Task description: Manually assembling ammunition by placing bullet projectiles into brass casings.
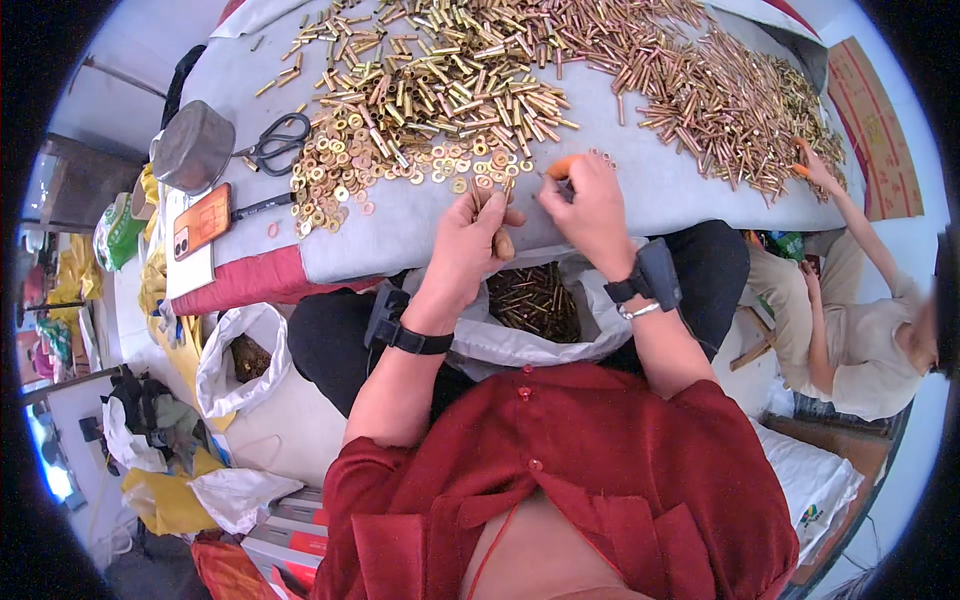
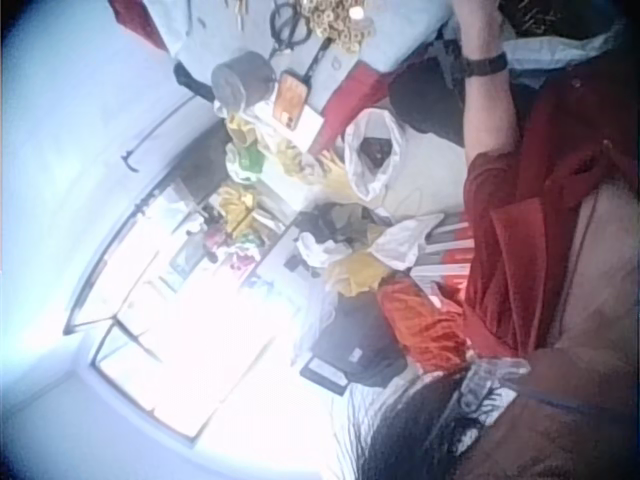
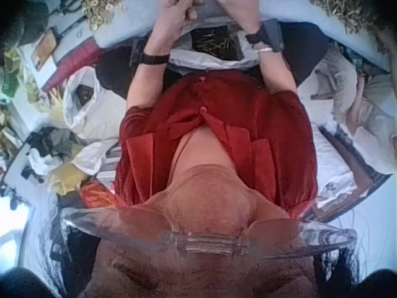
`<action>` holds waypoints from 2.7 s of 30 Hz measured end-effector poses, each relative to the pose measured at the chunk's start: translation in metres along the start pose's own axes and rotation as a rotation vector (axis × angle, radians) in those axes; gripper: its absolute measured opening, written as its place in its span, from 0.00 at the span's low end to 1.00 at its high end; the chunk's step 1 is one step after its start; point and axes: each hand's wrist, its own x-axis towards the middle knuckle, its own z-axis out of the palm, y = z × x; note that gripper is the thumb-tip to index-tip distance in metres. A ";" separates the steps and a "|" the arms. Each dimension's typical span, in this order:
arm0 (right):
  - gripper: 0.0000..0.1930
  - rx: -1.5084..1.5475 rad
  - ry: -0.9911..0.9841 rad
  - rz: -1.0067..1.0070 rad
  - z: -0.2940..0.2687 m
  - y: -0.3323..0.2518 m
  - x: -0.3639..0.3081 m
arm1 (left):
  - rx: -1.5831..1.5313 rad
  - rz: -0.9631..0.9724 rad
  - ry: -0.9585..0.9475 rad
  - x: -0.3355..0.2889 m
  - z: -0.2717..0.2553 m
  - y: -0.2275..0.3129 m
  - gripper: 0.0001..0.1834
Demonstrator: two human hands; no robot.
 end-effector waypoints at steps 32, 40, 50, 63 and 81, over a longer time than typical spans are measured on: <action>0.07 -0.296 -0.004 0.192 -0.018 0.035 0.000 | 0.192 0.127 0.001 0.003 0.007 -0.010 0.08; 0.05 0.727 -0.040 0.586 -0.009 -0.011 -0.009 | 0.235 0.169 -0.018 0.008 0.005 -0.016 0.06; 0.05 0.875 -0.050 0.562 -0.015 -0.026 -0.018 | 0.317 0.169 -0.042 0.006 0.004 -0.017 0.05; 0.11 0.877 0.076 0.510 -0.014 -0.028 -0.023 | 0.334 0.187 -0.098 0.006 0.005 -0.019 0.07; 0.11 0.645 -0.226 0.366 -0.029 -0.018 -0.011 | 0.357 0.180 -0.071 0.003 0.007 -0.020 0.07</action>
